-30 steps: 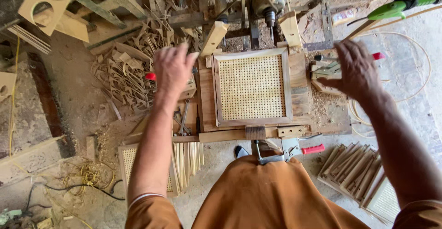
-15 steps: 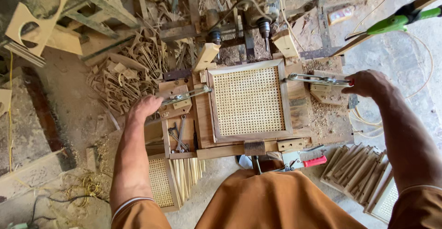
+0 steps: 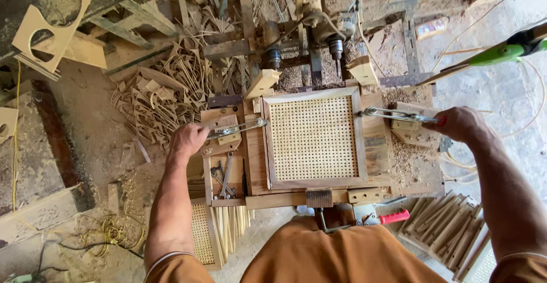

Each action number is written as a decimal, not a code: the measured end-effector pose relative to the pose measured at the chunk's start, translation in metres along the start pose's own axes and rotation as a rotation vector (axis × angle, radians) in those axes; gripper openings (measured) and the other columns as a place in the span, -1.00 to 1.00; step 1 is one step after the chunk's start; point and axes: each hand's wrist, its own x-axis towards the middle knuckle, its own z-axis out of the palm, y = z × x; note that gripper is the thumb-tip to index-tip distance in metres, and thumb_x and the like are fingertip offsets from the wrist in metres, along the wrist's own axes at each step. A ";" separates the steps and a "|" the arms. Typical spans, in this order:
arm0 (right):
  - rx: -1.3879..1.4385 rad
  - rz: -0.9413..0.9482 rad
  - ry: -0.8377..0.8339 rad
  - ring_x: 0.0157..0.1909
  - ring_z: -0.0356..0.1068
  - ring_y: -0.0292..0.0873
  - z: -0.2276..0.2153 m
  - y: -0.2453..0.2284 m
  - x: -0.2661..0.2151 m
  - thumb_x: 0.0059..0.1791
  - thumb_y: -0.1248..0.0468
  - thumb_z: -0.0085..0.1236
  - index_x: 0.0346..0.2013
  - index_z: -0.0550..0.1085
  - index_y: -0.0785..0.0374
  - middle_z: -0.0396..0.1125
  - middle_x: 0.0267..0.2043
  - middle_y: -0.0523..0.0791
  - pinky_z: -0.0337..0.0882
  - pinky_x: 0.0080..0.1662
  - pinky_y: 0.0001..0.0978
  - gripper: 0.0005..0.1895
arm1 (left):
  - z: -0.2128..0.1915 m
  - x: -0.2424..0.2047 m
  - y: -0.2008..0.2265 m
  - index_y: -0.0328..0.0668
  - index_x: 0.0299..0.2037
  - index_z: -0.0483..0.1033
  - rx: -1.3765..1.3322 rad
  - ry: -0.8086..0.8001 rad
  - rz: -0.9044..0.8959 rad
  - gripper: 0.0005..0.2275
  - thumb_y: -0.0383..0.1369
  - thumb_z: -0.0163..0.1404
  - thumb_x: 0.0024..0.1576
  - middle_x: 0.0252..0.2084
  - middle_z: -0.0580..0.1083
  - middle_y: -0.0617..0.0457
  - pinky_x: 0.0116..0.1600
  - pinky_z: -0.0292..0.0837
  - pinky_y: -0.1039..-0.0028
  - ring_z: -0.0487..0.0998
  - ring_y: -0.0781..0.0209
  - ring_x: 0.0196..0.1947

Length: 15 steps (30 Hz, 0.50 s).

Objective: The person assembles rectangular wooden frames with mesh inserts by placing them into a wooden jig, securing them with clamps, and then stacking the completed frames on the floor.

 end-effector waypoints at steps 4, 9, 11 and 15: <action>-0.031 0.032 0.060 -0.27 0.58 -0.05 -0.011 -0.012 -0.013 -0.16 -0.43 0.17 -0.17 0.71 -0.17 0.60 -0.31 -0.16 0.56 -0.12 -0.19 -0.43 | 0.006 -0.004 -0.002 -0.01 -0.56 0.52 -0.022 0.062 0.008 -0.59 -0.05 -0.12 0.29 -0.76 0.20 0.27 -0.62 0.02 0.46 0.08 0.36 -0.76; -0.024 0.038 0.106 -0.31 0.56 -0.07 -0.010 -0.012 -0.017 -0.18 -0.44 0.21 -0.18 0.72 -0.16 0.59 -0.36 -0.16 0.55 -0.18 -0.19 -0.42 | 0.006 -0.001 -0.001 0.07 -0.39 0.62 -0.001 0.092 -0.011 -0.65 -0.02 -0.13 0.28 -0.77 0.26 0.25 -0.63 0.02 0.46 0.10 0.37 -0.78; -0.033 0.058 0.108 -0.34 0.55 -0.09 -0.009 -0.013 -0.017 -0.17 -0.45 0.22 -0.19 0.73 -0.15 0.58 -0.39 -0.15 0.54 -0.21 -0.21 -0.42 | 0.005 -0.002 -0.001 0.04 -0.39 0.64 0.023 0.088 -0.028 -0.62 0.00 -0.13 0.29 -0.75 0.25 0.25 -0.62 0.01 0.48 0.09 0.38 -0.77; 0.009 0.068 0.106 -0.38 0.54 -0.13 -0.004 -0.012 -0.022 -0.13 -0.41 0.21 -0.20 0.72 -0.16 0.58 -0.42 -0.18 0.52 -0.27 -0.24 -0.47 | 0.005 -0.002 0.000 -0.07 -0.37 0.67 0.034 0.066 -0.060 -0.56 0.02 -0.13 0.33 -0.74 0.25 0.28 -0.63 0.03 0.50 0.09 0.40 -0.76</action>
